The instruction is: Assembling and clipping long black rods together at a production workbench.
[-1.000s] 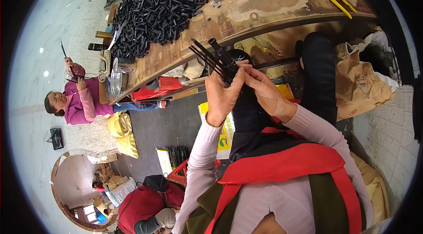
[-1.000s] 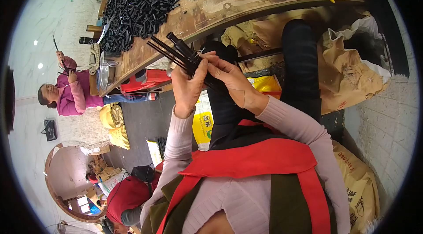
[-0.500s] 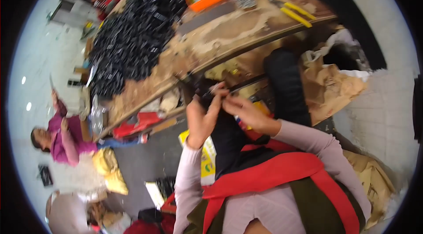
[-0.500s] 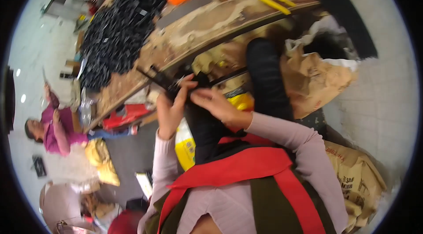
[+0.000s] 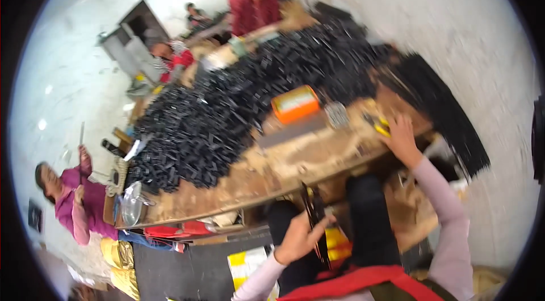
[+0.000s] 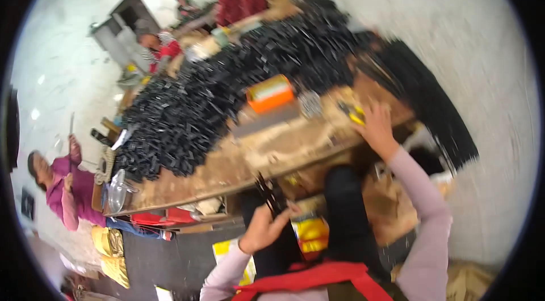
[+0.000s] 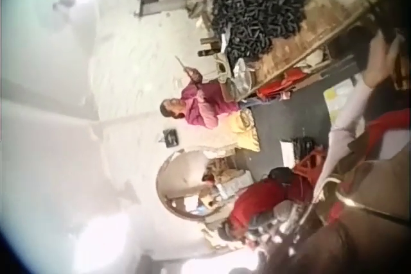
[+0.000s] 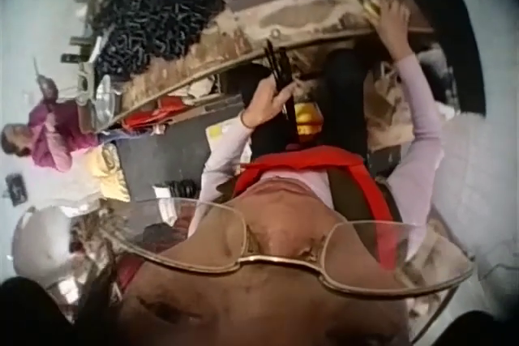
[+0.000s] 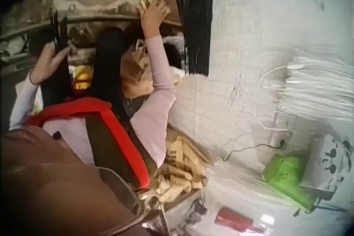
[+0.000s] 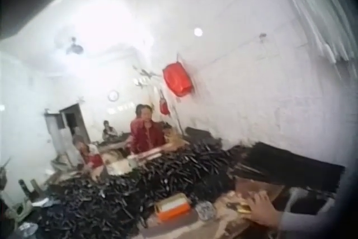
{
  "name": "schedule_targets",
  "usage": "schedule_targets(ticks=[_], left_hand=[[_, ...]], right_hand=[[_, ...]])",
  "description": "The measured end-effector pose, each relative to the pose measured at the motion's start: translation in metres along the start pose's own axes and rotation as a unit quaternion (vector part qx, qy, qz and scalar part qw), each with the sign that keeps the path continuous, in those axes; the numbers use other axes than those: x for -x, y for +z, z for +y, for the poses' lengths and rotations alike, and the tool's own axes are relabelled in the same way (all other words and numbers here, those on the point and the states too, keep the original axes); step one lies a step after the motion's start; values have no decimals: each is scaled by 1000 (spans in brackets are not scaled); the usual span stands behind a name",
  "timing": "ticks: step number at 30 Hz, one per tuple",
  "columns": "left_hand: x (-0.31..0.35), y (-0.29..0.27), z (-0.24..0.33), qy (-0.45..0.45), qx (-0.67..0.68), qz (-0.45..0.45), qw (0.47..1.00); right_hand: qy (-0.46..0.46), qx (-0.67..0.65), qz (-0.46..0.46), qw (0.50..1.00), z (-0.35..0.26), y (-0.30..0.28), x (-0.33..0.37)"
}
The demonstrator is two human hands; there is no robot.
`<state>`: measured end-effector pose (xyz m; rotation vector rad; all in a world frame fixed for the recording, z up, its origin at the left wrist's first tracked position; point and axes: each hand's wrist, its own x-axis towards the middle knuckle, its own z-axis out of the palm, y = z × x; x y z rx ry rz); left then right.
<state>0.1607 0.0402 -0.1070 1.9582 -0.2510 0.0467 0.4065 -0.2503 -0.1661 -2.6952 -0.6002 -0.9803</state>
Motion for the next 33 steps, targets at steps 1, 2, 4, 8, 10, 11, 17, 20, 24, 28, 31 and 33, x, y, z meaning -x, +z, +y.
schedule_targets(ticks=[1,2,4,8,10,11,17,20,24,28,31,33], left_hand=[[3,-1,-1,-10,4,-1,1000],[7,-5,1,-38,22,-1,999],[14,-9,3,-72,39,5,997],[20,-11,-3,-61,130,-32,989],[26,-6,-3,-34,233,-58,970],[29,-4,-6,-28,232,-56,971],[56,24,-17,-55,493,31,868],[60,30,2,-88,458,104,879],[55,29,11,-143,341,167,914],[53,20,10,-145,313,188,920],[53,15,0,-95,363,180,909],[51,16,-4,-65,368,158,914]], right_hand=[[-7,18,16,1000,5,3,3],[20,-25,-32,999,5,2,2],[40,-75,-84,993,0,-2,-7],[141,-319,-17,937,-8,-20,-23],[257,-549,71,792,-14,-37,-29],[252,-549,74,794,-23,-53,-33],[184,-657,-466,563,-84,-149,2],[156,-539,-596,575,-133,-188,26],[-33,-492,-510,705,-145,-170,61],[14,-506,-437,744,-161,-176,63],[-87,-479,-336,806,-165,-163,77],[-72,-453,-374,806,-166,-167,78]])
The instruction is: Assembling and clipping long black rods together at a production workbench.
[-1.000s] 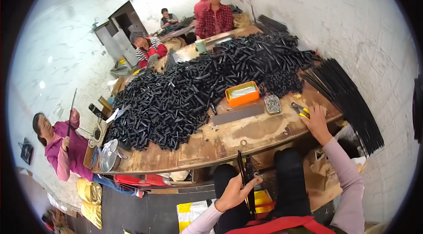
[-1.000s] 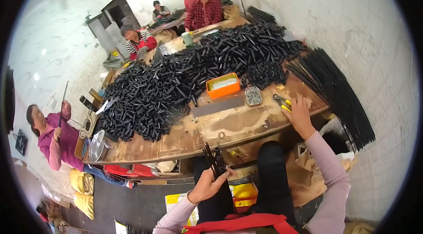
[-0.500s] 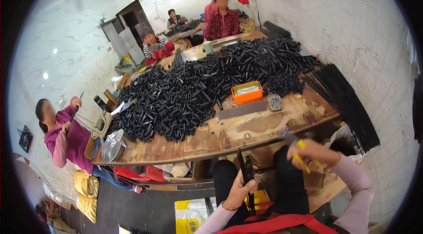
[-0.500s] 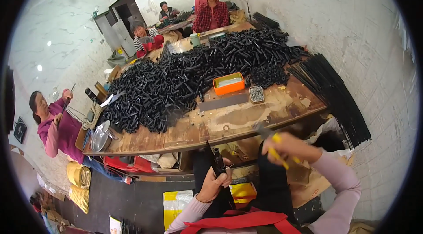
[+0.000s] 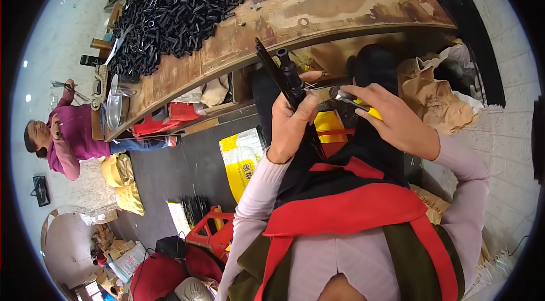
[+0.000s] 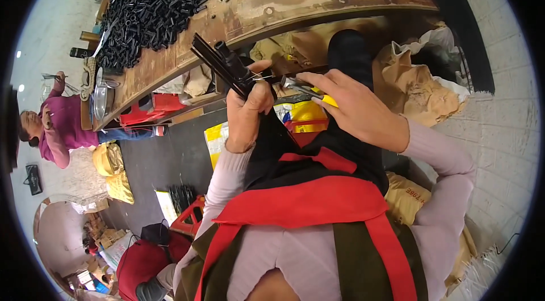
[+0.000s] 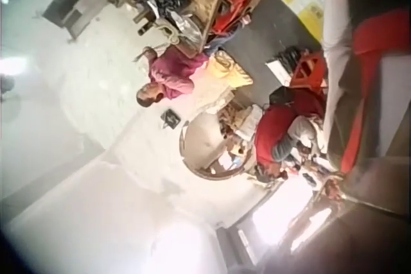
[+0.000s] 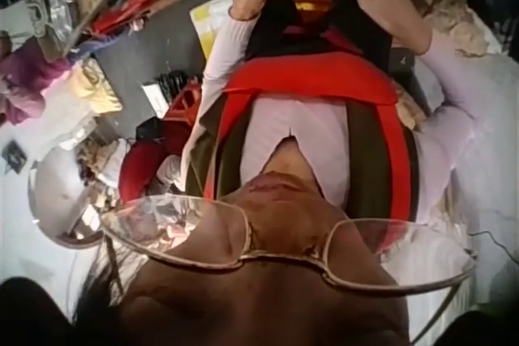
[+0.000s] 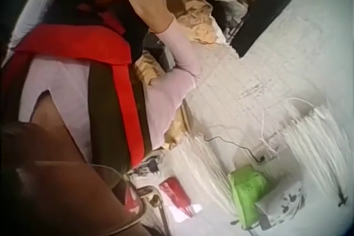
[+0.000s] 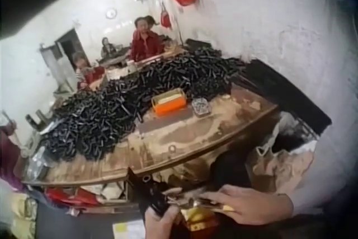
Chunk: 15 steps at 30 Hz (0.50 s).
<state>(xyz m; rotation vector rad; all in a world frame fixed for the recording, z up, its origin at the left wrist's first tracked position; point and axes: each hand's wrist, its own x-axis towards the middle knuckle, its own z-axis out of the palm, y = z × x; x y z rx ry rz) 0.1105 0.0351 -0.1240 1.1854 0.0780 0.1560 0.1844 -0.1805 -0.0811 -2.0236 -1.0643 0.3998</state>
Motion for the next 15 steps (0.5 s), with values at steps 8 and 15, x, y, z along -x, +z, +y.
schedule_targets(ticks=[8,15], left_hand=[[10,1,-7,-17,-7,-66,998],[3,-3,-7,-12,1,-76,997]], right_hand=[[-45,129,49,989,2,21,0],[-46,123,75,988,10,22,-3]])
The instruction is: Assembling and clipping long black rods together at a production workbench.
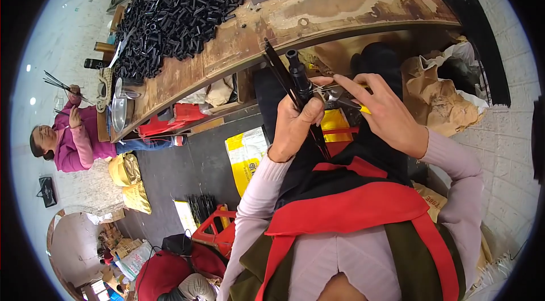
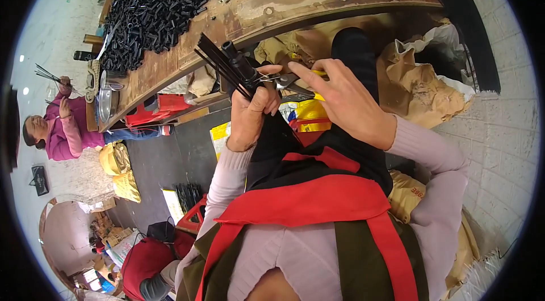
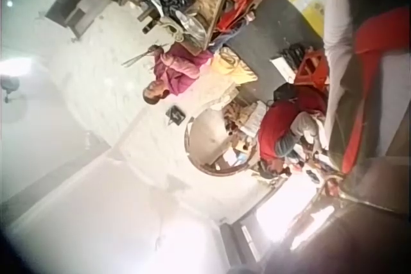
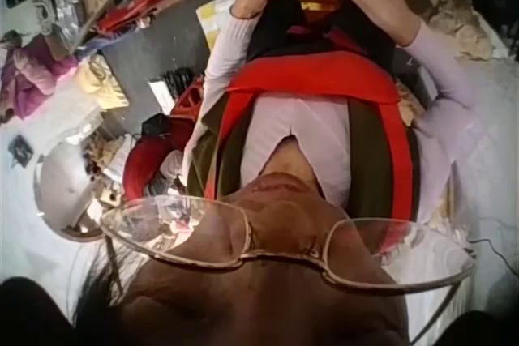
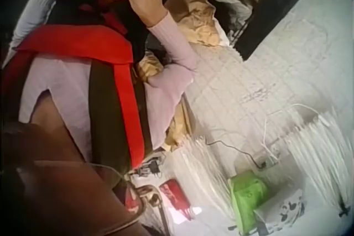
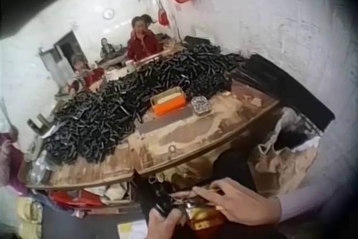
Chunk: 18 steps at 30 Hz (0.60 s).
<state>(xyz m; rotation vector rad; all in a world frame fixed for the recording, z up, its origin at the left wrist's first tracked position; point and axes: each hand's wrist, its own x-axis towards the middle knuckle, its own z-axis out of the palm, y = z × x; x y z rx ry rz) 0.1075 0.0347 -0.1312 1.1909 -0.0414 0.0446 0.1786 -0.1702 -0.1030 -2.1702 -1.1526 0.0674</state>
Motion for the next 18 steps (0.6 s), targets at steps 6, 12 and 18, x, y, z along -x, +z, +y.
schedule_targets(ticks=[6,12,18], left_hand=[[-2,-3,3,-11,-13,-20,1000],[1,-6,2,-8,10,-37,999],[0,-6,3,2,12,-21,1000]], right_hand=[[22,42,-7,999,-2,-6,3],[-25,166,31,985,-7,-26,-1],[34,39,17,999,1,-4,-4]])
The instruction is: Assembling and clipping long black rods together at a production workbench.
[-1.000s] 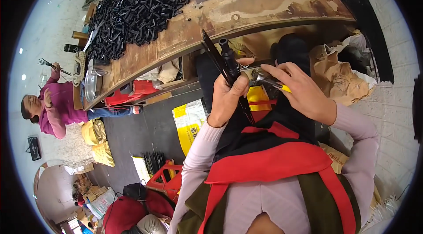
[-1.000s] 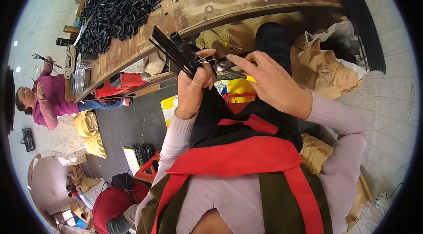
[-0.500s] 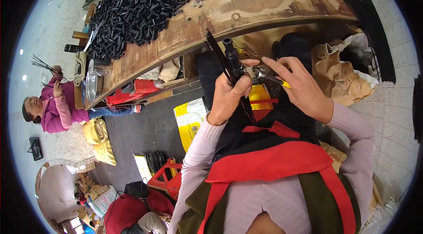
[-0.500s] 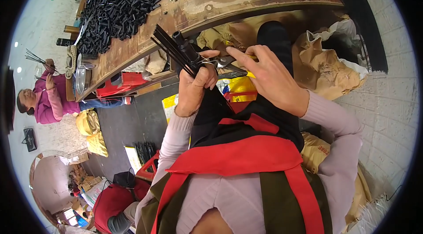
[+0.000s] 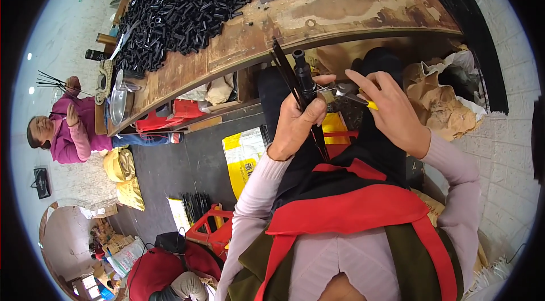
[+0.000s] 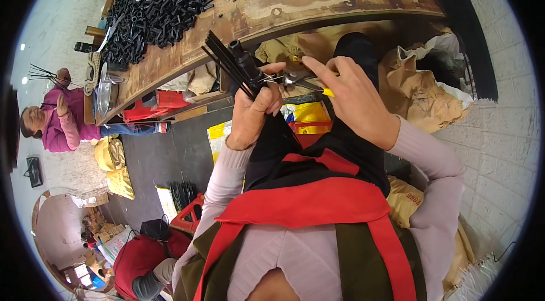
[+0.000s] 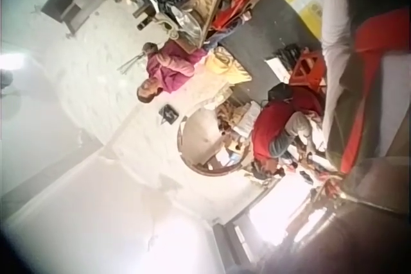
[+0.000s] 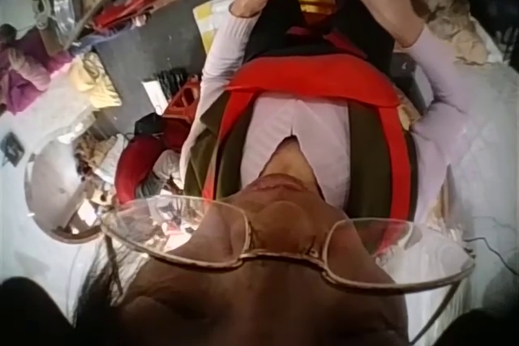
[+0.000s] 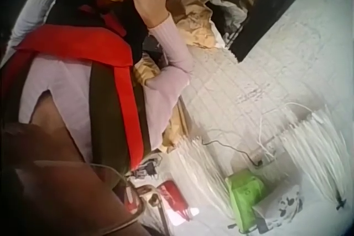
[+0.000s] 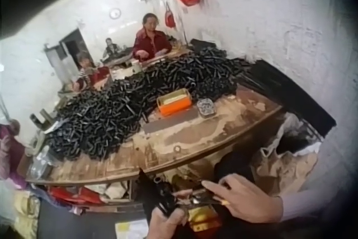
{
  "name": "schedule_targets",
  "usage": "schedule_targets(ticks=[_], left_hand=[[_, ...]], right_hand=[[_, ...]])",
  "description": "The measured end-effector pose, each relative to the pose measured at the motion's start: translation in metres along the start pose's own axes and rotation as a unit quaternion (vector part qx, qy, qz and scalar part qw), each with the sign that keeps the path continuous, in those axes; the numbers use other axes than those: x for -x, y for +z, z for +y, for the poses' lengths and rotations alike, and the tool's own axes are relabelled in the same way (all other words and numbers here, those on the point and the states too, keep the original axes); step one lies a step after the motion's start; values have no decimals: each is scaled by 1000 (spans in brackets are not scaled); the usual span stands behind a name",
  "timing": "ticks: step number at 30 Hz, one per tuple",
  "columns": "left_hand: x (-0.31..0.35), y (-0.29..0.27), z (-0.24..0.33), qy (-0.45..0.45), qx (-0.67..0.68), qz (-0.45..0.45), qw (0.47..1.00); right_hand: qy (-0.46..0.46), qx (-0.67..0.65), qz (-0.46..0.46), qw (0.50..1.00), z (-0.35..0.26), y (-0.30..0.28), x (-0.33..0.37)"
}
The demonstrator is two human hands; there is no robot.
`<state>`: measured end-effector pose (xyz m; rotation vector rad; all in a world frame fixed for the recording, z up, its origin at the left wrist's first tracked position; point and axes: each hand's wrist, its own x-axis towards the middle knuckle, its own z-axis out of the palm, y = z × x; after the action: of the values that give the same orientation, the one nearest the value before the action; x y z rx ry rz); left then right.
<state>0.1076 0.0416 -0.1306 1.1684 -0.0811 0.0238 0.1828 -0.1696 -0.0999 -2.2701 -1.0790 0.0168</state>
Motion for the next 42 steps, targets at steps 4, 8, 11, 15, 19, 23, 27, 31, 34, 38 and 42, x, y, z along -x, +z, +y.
schedule_targets(ticks=[4,8,11,15,19,23,27,31,34,38,42], left_hand=[[1,1,1,-3,-18,8,1000],[5,1,1,-11,-5,3,1000],[5,3,1,-8,-3,10,1000],[4,2,1,-10,0,-6,1000],[8,-2,9,-34,-23,-29,999],[6,3,11,-24,-64,-54,996],[8,3,12,-66,-47,-42,996],[0,3,7,-29,-55,14,998],[2,-4,7,-42,23,-28,998],[3,-10,5,-40,5,-68,997],[-2,-8,-1,-19,-4,2,1000]], right_hand=[[-30,50,28,998,-7,4,-5],[-50,99,48,993,-12,8,-10],[-56,105,58,991,-12,9,-11],[-89,154,60,982,-6,3,-12],[-171,188,-15,967,6,-29,-23],[188,-440,-447,756,-13,-56,-29],[28,-100,-215,971,-16,-57,-14],[-173,56,-48,982,0,-48,-21],[44,-130,-327,935,-21,-79,-41],[202,-329,-452,804,-10,-59,-27],[-171,72,-87,979,0,-53,-32]])
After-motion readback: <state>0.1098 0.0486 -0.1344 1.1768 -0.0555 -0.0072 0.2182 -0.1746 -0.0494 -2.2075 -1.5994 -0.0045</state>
